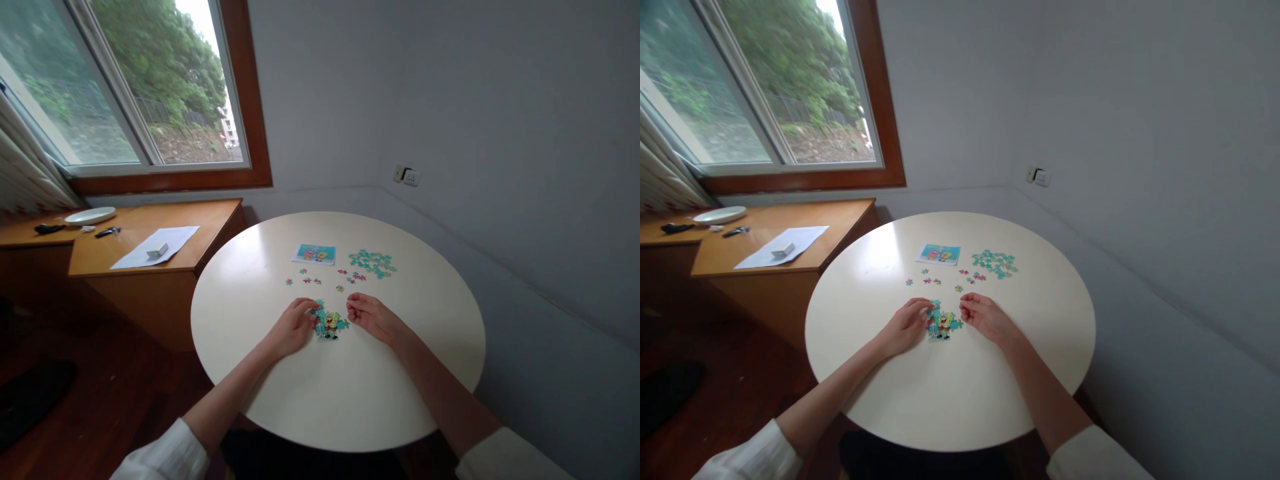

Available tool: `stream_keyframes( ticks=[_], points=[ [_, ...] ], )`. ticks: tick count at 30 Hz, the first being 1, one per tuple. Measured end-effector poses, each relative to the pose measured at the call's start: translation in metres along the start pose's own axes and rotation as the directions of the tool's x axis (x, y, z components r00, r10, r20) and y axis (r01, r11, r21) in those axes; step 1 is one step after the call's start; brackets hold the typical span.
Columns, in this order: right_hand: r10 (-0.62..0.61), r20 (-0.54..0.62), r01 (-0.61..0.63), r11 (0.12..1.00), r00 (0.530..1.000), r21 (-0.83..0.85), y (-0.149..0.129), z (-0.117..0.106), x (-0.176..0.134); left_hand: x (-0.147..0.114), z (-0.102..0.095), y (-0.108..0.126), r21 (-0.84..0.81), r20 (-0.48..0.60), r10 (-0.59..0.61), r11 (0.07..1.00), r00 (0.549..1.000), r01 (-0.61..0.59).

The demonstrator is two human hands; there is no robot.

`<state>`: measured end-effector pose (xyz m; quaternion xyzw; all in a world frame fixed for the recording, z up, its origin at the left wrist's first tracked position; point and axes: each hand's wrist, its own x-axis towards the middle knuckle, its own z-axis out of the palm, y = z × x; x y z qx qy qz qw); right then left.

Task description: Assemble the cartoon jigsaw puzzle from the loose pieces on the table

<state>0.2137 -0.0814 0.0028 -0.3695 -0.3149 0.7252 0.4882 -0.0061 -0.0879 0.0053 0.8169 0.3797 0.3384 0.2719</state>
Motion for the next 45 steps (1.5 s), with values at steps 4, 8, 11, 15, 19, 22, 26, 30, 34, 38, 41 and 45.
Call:
stream_keyframes(
  ticks=[4, 8, 11, 15, 19, 22, 26, 30, 34, 38, 41, 45],
  points=[
    [-0.013, -0.021, 0.012, 0.999, 1.000, -0.042, -0.001, 0.001, -0.001, 0.000, 0.001, 0.001, 0.022, 0.008, -0.010, 1.000, 1.000, 0.009],
    [-0.031, -0.049, 0.028, 0.997, 0.998, -0.068, -0.004, 0.001, -0.003, -0.001, 0.002, 0.001, 0.055, 0.030, -0.020, 0.998, 0.999, 0.018],
    [-0.053, -0.079, 0.047, 0.996, 0.995, -0.077, -0.007, 0.002, -0.005, -0.001, 0.002, -0.001, 0.053, 0.039, -0.012, 0.999, 0.999, 0.010],
    [-0.098, -0.131, 0.086, 0.992, 0.987, -0.090, -0.010, 0.002, -0.010, -0.001, 0.002, -0.001, 0.038, 0.027, -0.006, 0.999, 1.000, 0.005],
    [-0.167, -0.185, 0.146, 0.982, 0.969, -0.118, -0.012, -0.001, -0.016, -0.001, 0.001, 0.003, 0.024, 0.008, -0.039, 0.999, 0.999, 0.039],
    [-0.206, -0.203, 0.184, 0.975, 0.957, -0.124, -0.014, -0.002, -0.018, -0.001, 0.000, 0.005, 0.015, -0.004, -0.049, 0.999, 0.999, 0.049],
    [-0.195, -0.206, 0.178, 0.979, 0.959, -0.098, -0.015, 0.000, -0.019, -0.002, -0.001, 0.005, 0.001, -0.032, -0.054, 0.999, 0.998, 0.054],
    [-0.179, -0.179, 0.164, 0.982, 0.967, -0.096, -0.014, 0.004, -0.021, -0.003, -0.001, 0.004, -0.037, -0.104, -0.069, 0.997, 0.992, 0.065],
    [-0.174, -0.157, 0.156, 0.981, 0.972, -0.116, -0.014, 0.006, -0.023, -0.004, -0.002, 0.002, -0.048, -0.139, -0.072, 0.997, 0.988, 0.066],
    [-0.164, -0.153, 0.149, 0.983, 0.974, -0.107, -0.014, 0.008, -0.024, -0.005, -0.003, 0.004, -0.030, -0.149, -0.092, 0.996, 0.984, 0.089],
    [-0.163, -0.158, 0.149, 0.984, 0.974, -0.098, -0.015, 0.011, -0.026, -0.004, -0.004, 0.006, -0.018, -0.157, -0.112, 0.994, 0.981, 0.111],
    [-0.146, -0.159, 0.134, 0.987, 0.976, -0.087, -0.017, 0.014, -0.028, -0.004, -0.004, 0.008, -0.008, -0.161, -0.140, 0.990, 0.977, 0.140]
  ],
)
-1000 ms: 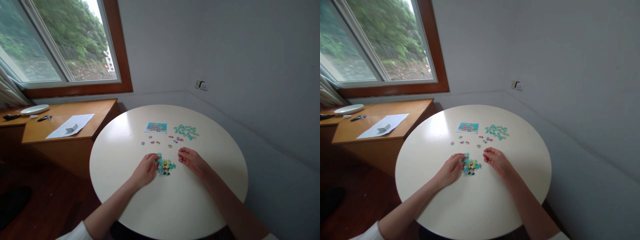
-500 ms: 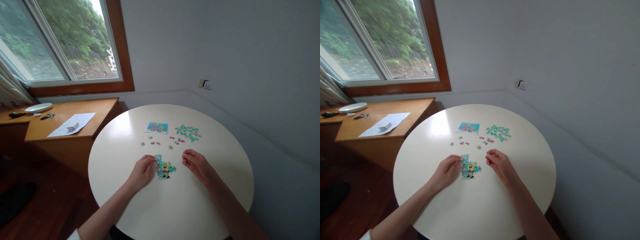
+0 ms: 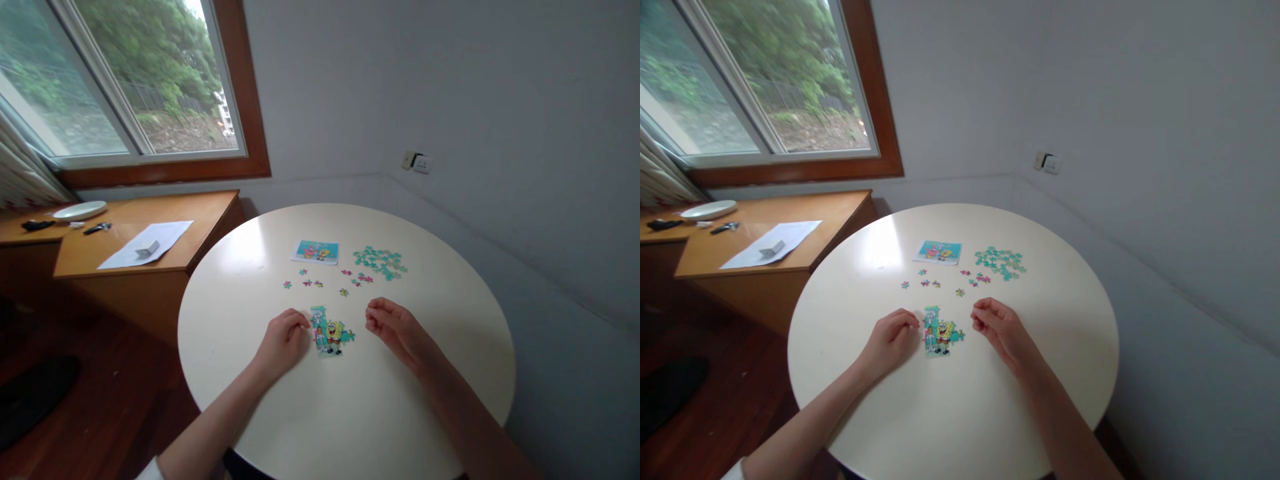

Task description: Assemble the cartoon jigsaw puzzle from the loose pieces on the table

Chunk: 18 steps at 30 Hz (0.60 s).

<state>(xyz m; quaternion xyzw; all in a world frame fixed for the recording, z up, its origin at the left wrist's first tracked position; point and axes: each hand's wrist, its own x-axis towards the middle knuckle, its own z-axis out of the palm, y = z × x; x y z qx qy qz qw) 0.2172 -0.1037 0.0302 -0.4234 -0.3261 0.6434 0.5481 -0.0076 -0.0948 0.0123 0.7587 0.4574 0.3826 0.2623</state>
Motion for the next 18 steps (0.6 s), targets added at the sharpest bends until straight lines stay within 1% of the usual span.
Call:
stream_keyframes(
  ticks=[8, 18],
  points=[
    [0.026, 0.007, -0.026, 1.000, 1.000, 0.005, -0.0015, 0.0021, -0.0016, -0.0008, 0.0000, -0.0025, 0.008, 0.001, -0.019, 1.000, 1.000, 0.019],
    [0.018, 0.016, -0.017, 1.000, 1.000, -0.018, -0.0007, 0.0007, -0.0004, -0.0003, 0.0013, -0.0044, -0.005, 0.006, -0.025, 1.000, 1.000, 0.025]
  ],
)
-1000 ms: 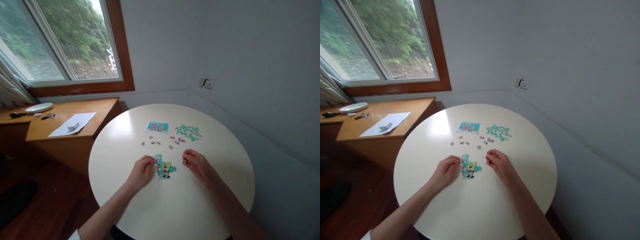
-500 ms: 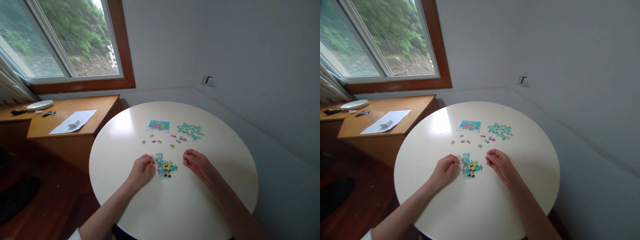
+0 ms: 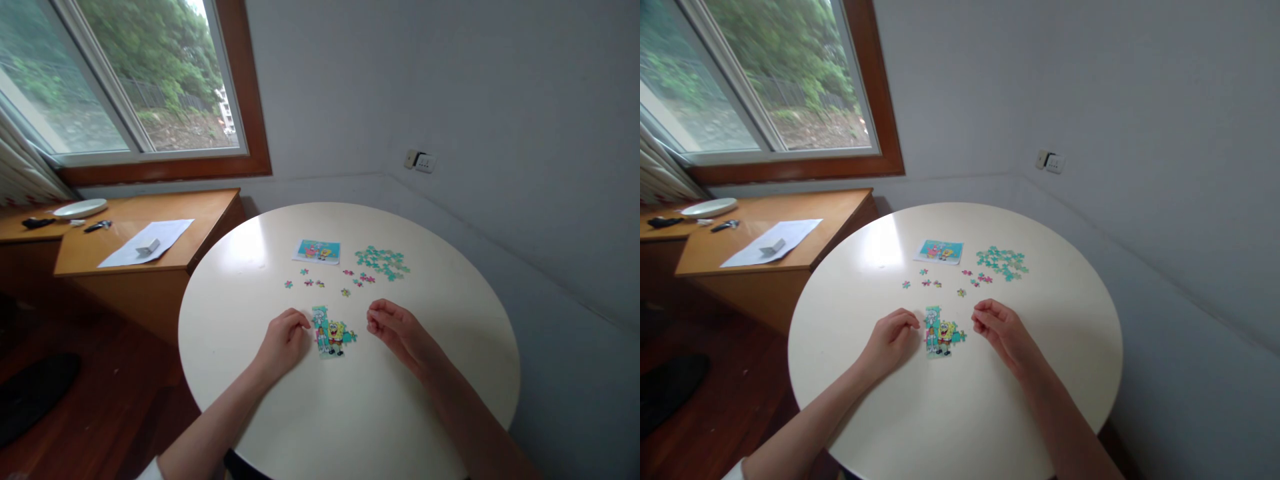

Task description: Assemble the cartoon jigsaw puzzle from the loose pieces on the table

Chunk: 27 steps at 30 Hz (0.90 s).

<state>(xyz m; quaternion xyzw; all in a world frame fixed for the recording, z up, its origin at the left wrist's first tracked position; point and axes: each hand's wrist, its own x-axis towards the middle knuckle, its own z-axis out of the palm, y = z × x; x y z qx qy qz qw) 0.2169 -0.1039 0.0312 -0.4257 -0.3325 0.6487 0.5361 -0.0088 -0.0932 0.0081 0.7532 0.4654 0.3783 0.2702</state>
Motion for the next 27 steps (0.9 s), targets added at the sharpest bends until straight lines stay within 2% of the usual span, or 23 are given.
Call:
stream_keyframes(
  ticks=[13, 27],
  points=[
    [0.022, -0.006, -0.022, 0.999, 1.000, 0.028, -0.002, 0.003, -0.002, 0.000, -0.001, 0.001, 0.005, -0.036, -0.003, 1.000, 0.999, 0.003],
    [-0.018, -0.007, 0.018, 1.000, 1.000, 0.009, 0.009, -0.005, 0.006, 0.001, -0.001, 0.000, 0.004, -0.083, -0.054, 0.998, 0.995, 0.055]
  ],
)
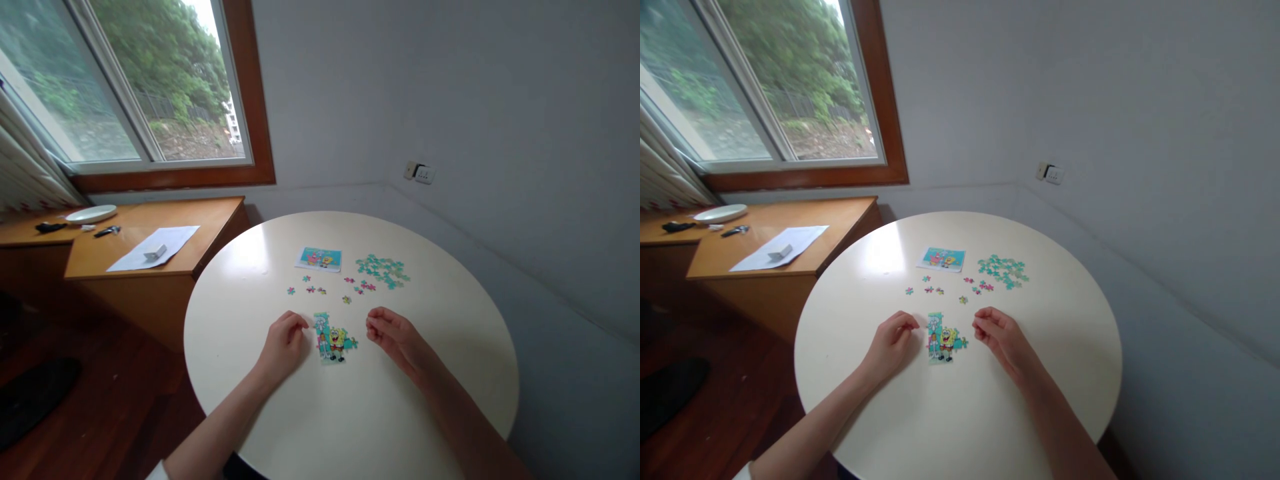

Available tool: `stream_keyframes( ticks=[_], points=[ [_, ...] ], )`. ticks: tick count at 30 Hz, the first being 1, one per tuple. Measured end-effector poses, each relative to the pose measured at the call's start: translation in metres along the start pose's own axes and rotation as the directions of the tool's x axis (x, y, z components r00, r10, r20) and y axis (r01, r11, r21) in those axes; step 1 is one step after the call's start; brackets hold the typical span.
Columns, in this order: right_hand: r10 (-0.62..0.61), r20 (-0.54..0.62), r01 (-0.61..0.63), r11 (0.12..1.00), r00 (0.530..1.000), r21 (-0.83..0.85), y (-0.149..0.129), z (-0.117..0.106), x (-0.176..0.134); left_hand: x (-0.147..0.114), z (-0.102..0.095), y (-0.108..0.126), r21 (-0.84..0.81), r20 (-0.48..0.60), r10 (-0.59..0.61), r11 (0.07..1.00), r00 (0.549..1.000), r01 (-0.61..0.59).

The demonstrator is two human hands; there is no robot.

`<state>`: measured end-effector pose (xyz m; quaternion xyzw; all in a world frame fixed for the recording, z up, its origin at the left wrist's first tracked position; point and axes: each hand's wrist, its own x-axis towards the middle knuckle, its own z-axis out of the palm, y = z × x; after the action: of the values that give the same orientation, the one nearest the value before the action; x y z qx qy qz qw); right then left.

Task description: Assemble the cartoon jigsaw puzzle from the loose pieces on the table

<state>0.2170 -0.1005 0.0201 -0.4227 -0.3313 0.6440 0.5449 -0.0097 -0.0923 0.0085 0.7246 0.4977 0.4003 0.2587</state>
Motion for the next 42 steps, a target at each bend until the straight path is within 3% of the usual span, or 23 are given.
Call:
stream_keyframes(
  ticks=[14, 19, 21, 23, 26, 30, 36, 42],
  points=[
    [-0.010, -0.010, 0.010, 1.000, 1.000, 0.020, -0.002, 0.002, -0.001, 0.002, 0.002, -0.005, -0.040, -0.077, -0.111, 0.993, 0.991, 0.108],
    [-0.010, -0.004, 0.010, 1.000, 1.000, -0.010, -0.002, 0.003, -0.001, 0.016, -0.003, -0.015, -0.124, 0.003, -0.153, 0.981, 0.988, 0.152],
    [-0.004, -0.004, 0.004, 1.000, 1.000, -0.022, -0.003, 0.005, -0.002, 0.029, -0.009, -0.020, -0.142, 0.067, -0.247, 0.957, 0.967, 0.254],
    [0.005, -0.006, -0.005, 1.000, 1.000, -0.019, -0.004, 0.006, -0.003, 0.043, -0.018, -0.026, -0.071, 0.029, -0.307, 0.949, 0.951, 0.308],
    [0.013, -0.007, -0.013, 1.000, 1.000, 0.004, -0.004, 0.006, -0.003, 0.063, -0.027, -0.031, 0.196, -0.085, -0.227, 0.951, 0.970, 0.239],
    [0.015, -0.004, -0.015, 1.000, 1.000, -0.002, -0.003, 0.005, -0.003, 0.081, -0.026, -0.036, 0.412, -0.063, -0.165, 0.894, 0.984, 0.176],
    [0.020, -0.001, -0.020, 0.999, 1.000, -0.033, -0.003, 0.006, -0.003, 0.092, -0.016, -0.044, 0.426, -0.013, -0.278, 0.868, 0.960, 0.257],
    [-0.067, -0.061, 0.063, 0.996, 0.996, -0.059, 0.005, 0.015, 0.002, 0.087, -0.013, -0.048, 0.410, -0.003, -0.238, 0.886, 0.971, 0.219]
  ],
)
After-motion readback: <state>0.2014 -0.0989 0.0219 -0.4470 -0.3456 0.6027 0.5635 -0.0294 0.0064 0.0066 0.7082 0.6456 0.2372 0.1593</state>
